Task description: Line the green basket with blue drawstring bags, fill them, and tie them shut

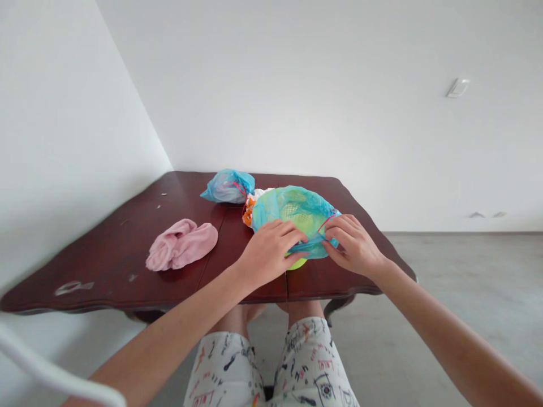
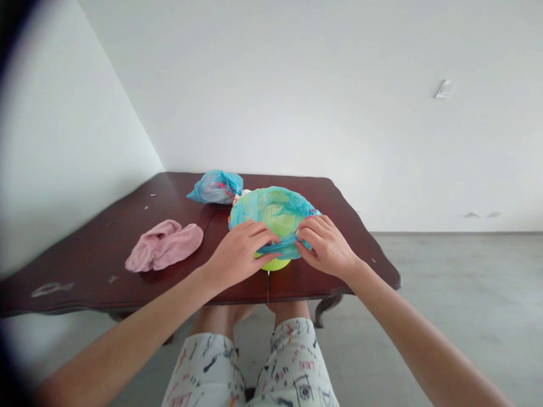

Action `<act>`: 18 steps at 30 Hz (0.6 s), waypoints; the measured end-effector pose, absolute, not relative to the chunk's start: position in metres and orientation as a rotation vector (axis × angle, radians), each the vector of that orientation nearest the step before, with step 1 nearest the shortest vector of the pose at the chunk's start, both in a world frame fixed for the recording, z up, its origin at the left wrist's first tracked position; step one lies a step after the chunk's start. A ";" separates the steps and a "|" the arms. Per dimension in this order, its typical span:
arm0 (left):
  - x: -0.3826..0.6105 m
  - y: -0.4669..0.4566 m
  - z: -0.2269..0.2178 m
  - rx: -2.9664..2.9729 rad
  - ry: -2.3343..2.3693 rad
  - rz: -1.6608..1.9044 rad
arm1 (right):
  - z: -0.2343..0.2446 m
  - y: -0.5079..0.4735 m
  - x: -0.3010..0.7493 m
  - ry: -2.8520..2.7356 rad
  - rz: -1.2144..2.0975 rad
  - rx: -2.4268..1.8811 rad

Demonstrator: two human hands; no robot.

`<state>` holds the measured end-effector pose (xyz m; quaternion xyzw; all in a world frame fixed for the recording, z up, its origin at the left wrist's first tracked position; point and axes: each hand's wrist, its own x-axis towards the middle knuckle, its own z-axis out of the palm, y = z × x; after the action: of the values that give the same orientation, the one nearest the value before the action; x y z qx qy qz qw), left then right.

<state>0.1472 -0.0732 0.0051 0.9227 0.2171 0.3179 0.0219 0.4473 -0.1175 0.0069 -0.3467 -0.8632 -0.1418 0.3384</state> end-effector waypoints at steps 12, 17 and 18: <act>0.155 -0.051 0.036 2.752 0.834 1.026 | 0.052 -0.105 0.458 -2.319 -0.178 -1.101; 0.157 -0.029 0.058 2.648 0.922 1.181 | 0.074 -0.068 0.456 -2.293 -0.178 -1.160; 0.158 -0.028 0.062 2.584 0.954 1.195 | 0.077 -0.061 0.454 -2.237 -0.175 -1.186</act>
<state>0.1576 -0.0282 0.0621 0.8585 0.3170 0.3971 0.0694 0.4535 -0.0607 0.0772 -0.4462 -0.8416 -0.0657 0.2972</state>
